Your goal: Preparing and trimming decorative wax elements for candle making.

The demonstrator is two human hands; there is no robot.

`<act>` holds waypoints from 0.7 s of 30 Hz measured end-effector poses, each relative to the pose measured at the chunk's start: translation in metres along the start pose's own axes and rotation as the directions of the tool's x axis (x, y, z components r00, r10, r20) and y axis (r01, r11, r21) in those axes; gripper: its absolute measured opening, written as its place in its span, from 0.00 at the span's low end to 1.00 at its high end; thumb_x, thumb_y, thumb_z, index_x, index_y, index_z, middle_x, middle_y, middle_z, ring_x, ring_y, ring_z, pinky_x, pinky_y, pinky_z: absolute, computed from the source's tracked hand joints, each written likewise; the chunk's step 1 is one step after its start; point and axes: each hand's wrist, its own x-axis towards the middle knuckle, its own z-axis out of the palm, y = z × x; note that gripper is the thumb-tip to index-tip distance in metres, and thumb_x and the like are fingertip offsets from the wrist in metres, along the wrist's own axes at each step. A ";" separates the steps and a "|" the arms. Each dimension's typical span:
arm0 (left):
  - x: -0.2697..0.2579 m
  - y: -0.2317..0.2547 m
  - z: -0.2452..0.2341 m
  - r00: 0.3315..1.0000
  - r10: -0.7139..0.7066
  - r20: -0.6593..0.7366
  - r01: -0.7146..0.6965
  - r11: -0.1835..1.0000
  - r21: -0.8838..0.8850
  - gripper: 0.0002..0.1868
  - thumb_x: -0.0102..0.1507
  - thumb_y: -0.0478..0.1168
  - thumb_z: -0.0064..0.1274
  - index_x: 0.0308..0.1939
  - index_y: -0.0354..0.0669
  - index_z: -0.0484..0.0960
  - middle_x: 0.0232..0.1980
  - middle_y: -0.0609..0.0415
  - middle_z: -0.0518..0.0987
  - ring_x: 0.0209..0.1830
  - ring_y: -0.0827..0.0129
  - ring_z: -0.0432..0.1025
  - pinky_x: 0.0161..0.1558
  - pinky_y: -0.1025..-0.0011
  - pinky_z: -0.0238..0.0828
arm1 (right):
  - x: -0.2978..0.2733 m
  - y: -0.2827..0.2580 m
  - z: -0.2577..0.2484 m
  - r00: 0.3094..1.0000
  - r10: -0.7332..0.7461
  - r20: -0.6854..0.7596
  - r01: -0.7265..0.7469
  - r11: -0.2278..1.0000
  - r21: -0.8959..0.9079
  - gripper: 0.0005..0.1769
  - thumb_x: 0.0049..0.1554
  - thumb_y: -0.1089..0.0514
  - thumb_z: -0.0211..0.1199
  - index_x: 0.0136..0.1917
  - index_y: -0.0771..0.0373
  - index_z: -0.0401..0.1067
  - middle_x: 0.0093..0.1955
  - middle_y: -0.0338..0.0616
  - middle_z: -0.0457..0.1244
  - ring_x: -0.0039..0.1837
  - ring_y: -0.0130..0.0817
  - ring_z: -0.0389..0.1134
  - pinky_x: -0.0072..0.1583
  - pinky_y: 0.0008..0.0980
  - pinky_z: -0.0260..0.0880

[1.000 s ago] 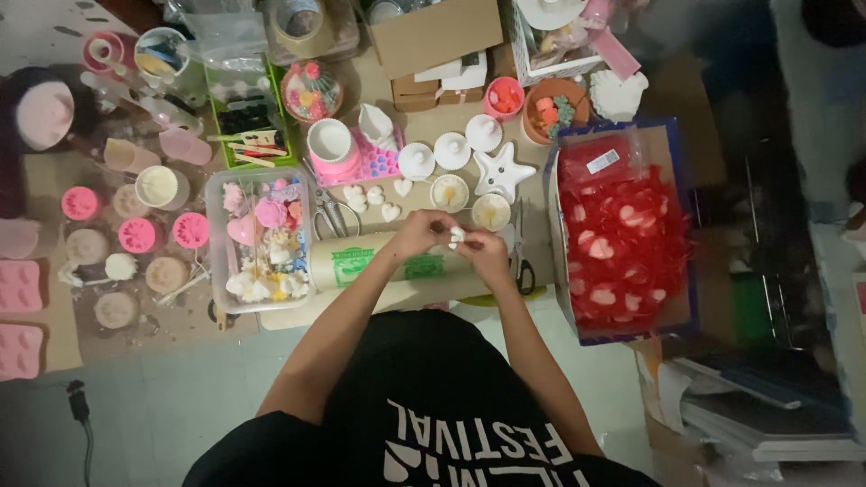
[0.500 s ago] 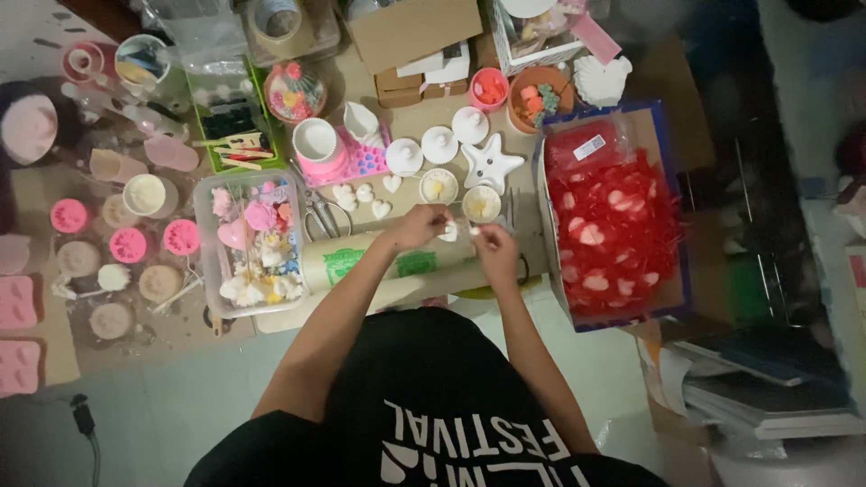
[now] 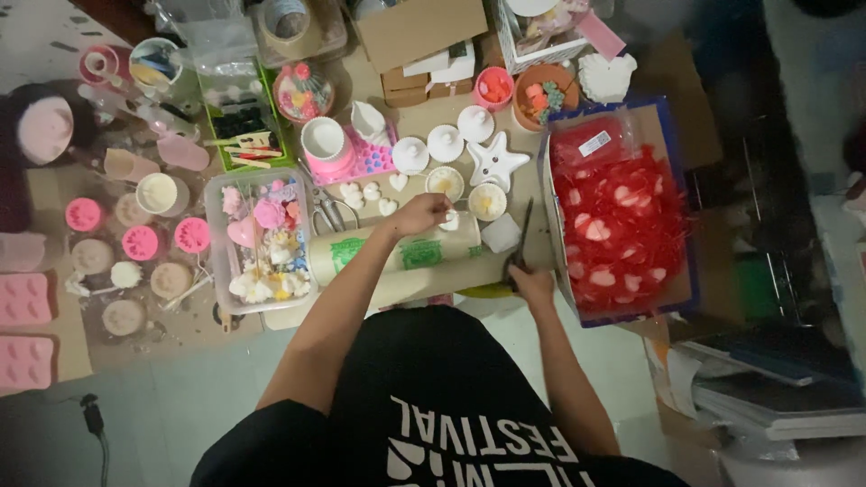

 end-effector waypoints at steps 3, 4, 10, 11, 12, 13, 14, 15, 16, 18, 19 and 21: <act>0.009 -0.008 0.001 1.000 -0.001 0.002 0.001 0.999 0.048 0.12 0.62 0.37 0.58 0.49 0.37 0.81 0.40 0.53 0.82 0.41 0.71 0.75 0.46 0.70 0.74 | -0.039 0.029 -0.033 0.953 0.177 0.245 -0.225 0.956 0.187 0.22 0.54 0.48 0.68 0.50 0.70 0.77 0.39 0.47 0.69 0.38 0.40 0.69 0.40 0.40 0.69; 0.009 -0.008 0.002 1.000 0.002 0.001 -0.002 0.999 0.048 0.12 0.62 0.37 0.58 0.49 0.37 0.81 0.40 0.53 0.82 0.41 0.71 0.75 0.46 0.70 0.74 | -0.063 0.007 -0.044 0.954 0.175 0.244 -0.223 0.957 0.187 0.22 0.54 0.48 0.68 0.50 0.70 0.77 0.39 0.47 0.69 0.38 0.40 0.69 0.40 0.40 0.69; 0.011 -0.003 0.000 1.000 -0.001 0.020 -0.001 0.995 0.096 0.12 0.63 0.36 0.58 0.49 0.37 0.80 0.41 0.52 0.82 0.41 0.70 0.76 0.47 0.68 0.74 | -0.139 -0.112 -0.077 0.957 -0.222 0.187 0.288 0.810 -0.511 0.31 0.46 0.43 0.73 0.54 0.64 0.70 0.45 0.51 0.69 0.47 0.48 0.72 0.48 0.44 0.72; 0.012 -0.005 0.000 0.999 0.012 0.032 -0.015 0.995 0.104 0.12 0.63 0.36 0.58 0.49 0.37 0.80 0.41 0.52 0.83 0.41 0.70 0.76 0.47 0.68 0.74 | -0.136 -0.119 -0.075 0.936 -0.287 0.204 0.352 0.762 -0.544 0.33 0.45 0.42 0.72 0.56 0.63 0.70 0.48 0.52 0.68 0.51 0.50 0.70 0.48 0.45 0.71; 0.014 -0.007 0.000 0.999 0.025 0.043 -0.030 0.993 0.112 0.12 0.63 0.35 0.57 0.49 0.37 0.80 0.41 0.52 0.83 0.41 0.69 0.76 0.48 0.68 0.74 | -0.132 -0.125 -0.073 0.909 -0.351 0.224 0.415 0.706 -0.574 0.35 0.44 0.41 0.71 0.58 0.63 0.69 0.52 0.53 0.68 0.54 0.51 0.69 0.49 0.47 0.71; 0.012 0.005 -0.002 0.999 0.026 0.044 -0.031 0.993 0.112 0.12 0.63 0.35 0.57 0.49 0.37 0.80 0.41 0.52 0.83 0.41 0.69 0.76 0.48 0.68 0.74 | -0.125 -0.130 -0.072 0.909 -0.351 0.223 0.414 0.706 -0.575 0.35 0.44 0.41 0.71 0.58 0.63 0.69 0.52 0.53 0.68 0.54 0.51 0.69 0.49 0.47 0.71; 0.007 0.016 -0.003 0.999 -0.014 0.035 0.010 0.994 0.111 0.11 0.63 0.35 0.57 0.49 0.37 0.80 0.42 0.52 0.83 0.41 0.69 0.76 0.48 0.68 0.74 | -0.121 -0.134 -0.071 0.909 -0.344 0.233 0.413 0.679 -0.607 0.35 0.45 0.39 0.70 0.58 0.63 0.69 0.52 0.54 0.67 0.55 0.51 0.69 0.50 0.47 0.71; 0.002 0.027 -0.004 0.998 -0.053 0.027 0.050 0.993 0.110 0.11 0.63 0.35 0.57 0.49 0.37 0.80 0.42 0.52 0.82 0.41 0.69 0.75 0.48 0.68 0.73 | -0.117 -0.138 -0.069 0.909 -0.337 0.244 0.412 0.650 -0.639 0.36 0.46 0.37 0.69 0.59 0.64 0.69 0.53 0.54 0.66 0.55 0.51 0.69 0.51 0.47 0.71; 0.003 0.025 -0.004 0.998 -0.053 0.026 0.050 0.993 0.109 0.11 0.63 0.35 0.57 0.49 0.37 0.80 0.42 0.52 0.82 0.41 0.69 0.75 0.48 0.68 0.73 | -0.112 -0.144 -0.070 0.909 -0.338 0.244 0.413 0.649 -0.639 0.36 0.46 0.37 0.69 0.59 0.64 0.69 0.53 0.54 0.66 0.55 0.51 0.69 0.51 0.47 0.71; 0.003 0.020 -0.003 0.999 -0.029 0.036 0.026 0.997 0.067 0.11 0.64 0.35 0.56 0.49 0.37 0.80 0.42 0.53 0.82 0.41 0.71 0.75 0.47 0.69 0.74 | -0.102 -0.157 -0.071 0.904 -0.298 0.307 0.426 0.575 -0.699 0.38 0.46 0.35 0.70 0.59 0.63 0.69 0.51 0.55 0.67 0.53 0.50 0.70 0.49 0.46 0.72; 0.005 0.014 -0.001 0.999 -0.028 0.034 0.026 0.998 0.065 0.11 0.64 0.35 0.56 0.49 0.37 0.80 0.42 0.53 0.82 0.41 0.71 0.75 0.47 0.69 0.74 | -0.102 -0.158 -0.073 0.903 -0.298 0.308 0.427 0.573 -0.699 0.38 0.46 0.35 0.70 0.59 0.63 0.69 0.51 0.55 0.67 0.53 0.50 0.70 0.49 0.46 0.72; 0.010 0.002 0.000 0.998 -0.037 0.042 0.037 0.999 -0.019 0.11 0.63 0.34 0.56 0.49 0.37 0.80 0.41 0.55 0.82 0.41 0.72 0.75 0.47 0.71 0.74 | -0.098 -0.162 -0.074 0.896 -0.277 0.348 0.444 0.521 -0.729 0.37 0.45 0.35 0.71 0.59 0.60 0.71 0.48 0.53 0.68 0.50 0.51 0.71 0.46 0.47 0.72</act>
